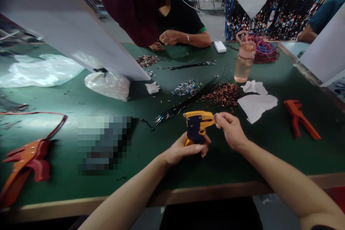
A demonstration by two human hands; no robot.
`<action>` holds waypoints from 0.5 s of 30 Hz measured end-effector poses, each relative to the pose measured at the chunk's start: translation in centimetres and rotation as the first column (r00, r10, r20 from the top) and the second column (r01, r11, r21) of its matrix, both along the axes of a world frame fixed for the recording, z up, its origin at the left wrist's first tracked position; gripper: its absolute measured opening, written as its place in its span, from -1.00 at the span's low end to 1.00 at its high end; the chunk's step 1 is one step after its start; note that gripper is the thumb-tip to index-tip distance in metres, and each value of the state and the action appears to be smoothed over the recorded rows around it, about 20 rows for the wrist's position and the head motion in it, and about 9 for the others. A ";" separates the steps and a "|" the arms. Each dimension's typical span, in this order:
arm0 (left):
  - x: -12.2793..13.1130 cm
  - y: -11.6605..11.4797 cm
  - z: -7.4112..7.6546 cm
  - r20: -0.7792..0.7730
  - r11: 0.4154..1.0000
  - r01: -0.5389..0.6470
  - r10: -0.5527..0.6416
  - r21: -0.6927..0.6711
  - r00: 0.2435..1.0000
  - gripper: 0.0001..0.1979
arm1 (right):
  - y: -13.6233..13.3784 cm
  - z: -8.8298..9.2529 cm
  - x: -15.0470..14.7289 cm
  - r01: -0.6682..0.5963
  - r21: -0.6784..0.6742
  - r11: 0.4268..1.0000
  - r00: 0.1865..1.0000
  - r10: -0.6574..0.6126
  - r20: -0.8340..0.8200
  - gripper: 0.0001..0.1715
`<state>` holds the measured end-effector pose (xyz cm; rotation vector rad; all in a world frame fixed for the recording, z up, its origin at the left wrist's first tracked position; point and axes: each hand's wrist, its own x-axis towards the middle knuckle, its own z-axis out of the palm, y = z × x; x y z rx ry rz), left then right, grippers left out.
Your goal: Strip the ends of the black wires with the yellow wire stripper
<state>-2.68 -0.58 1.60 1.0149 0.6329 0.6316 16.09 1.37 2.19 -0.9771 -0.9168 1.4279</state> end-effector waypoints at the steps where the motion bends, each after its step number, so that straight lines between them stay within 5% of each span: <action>1: 0.1 -0.1 0.1 -0.006 1.000 -0.009 0.009 -0.010 1.000 -0.57 | 0.0 0.0 0.0 0.004 0.018 1.000 1.000 -0.004 0.004 -0.51; 15: 1.1 -0.8 -0.1 -0.070 0.984 -0.175 0.175 0.013 0.982 -0.57 | -0.1 -0.1 0.0 0.068 0.143 0.987 0.993 -0.081 0.088 -0.58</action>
